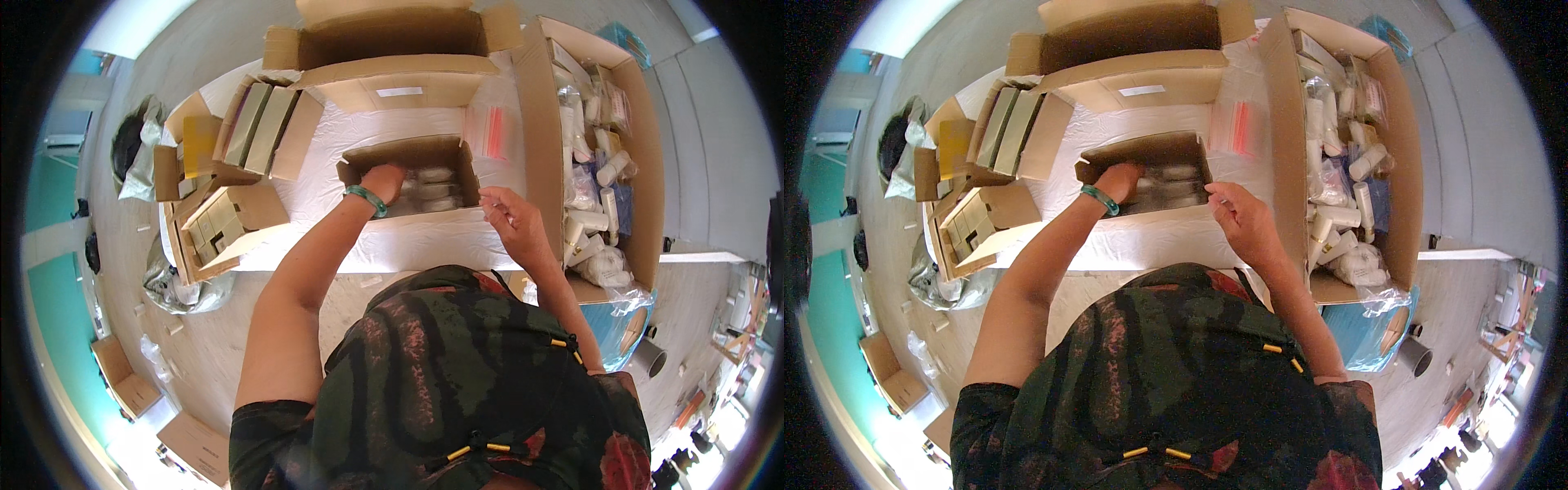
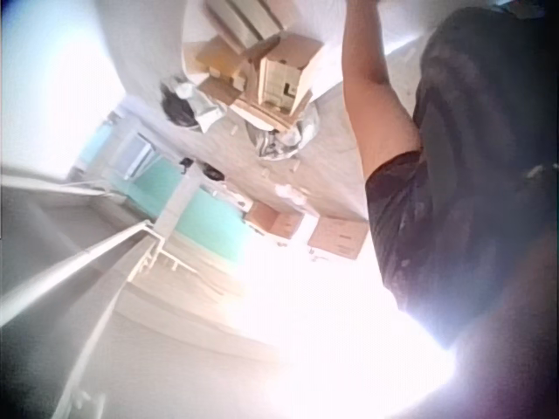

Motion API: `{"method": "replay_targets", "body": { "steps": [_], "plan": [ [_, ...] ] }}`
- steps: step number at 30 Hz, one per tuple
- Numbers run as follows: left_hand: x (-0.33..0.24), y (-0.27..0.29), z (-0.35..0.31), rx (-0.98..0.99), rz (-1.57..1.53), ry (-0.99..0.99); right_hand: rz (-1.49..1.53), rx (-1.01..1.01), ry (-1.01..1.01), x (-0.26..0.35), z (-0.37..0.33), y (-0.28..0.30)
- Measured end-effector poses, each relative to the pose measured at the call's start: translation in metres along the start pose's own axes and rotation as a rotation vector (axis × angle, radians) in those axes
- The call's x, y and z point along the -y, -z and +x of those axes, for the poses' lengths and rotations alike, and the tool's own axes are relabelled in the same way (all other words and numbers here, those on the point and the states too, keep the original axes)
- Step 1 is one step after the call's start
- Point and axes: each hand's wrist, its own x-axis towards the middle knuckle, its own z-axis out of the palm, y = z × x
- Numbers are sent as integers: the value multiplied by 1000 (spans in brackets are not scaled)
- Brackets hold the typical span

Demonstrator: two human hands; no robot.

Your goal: The person organizes small boxes and then places several plastic-wrapped white bottles into a larger cardboard box.

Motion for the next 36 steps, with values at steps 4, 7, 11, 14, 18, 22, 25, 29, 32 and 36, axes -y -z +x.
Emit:
{"method": "replay_targets", "body": {
  "steps": [4,7,11,14,18,22,25,29,32,36],
  "plan": [
    [6,-24,17,34,81,52,5,-68,-33,-8,-7,3],
    [10,-34,20,-49,110,105,7,-108,-47,-13,-11,4],
    [12,-40,21,30,328,72,-48,-131,-31,-16,-15,7],
    [11,-51,21,77,427,139,-77,-136,-10,-21,-15,8],
    [13,-58,26,146,395,164,-76,-153,-26,-23,-16,11],
    [31,-62,24,140,258,116,-99,-155,-23,-26,-17,17],
    [35,-49,22,179,262,59,-90,-173,-54,-26,-17,27],
    [28,-13,12,170,164,94,-134,-228,6,-37,-11,46],
    [27,13,1,61,49,57,-41,-249,-74,-51,-7,65],
    [-15,60,-17,-54,-168,136,1,-353,-116,-85,-7,104]
  ]
}}
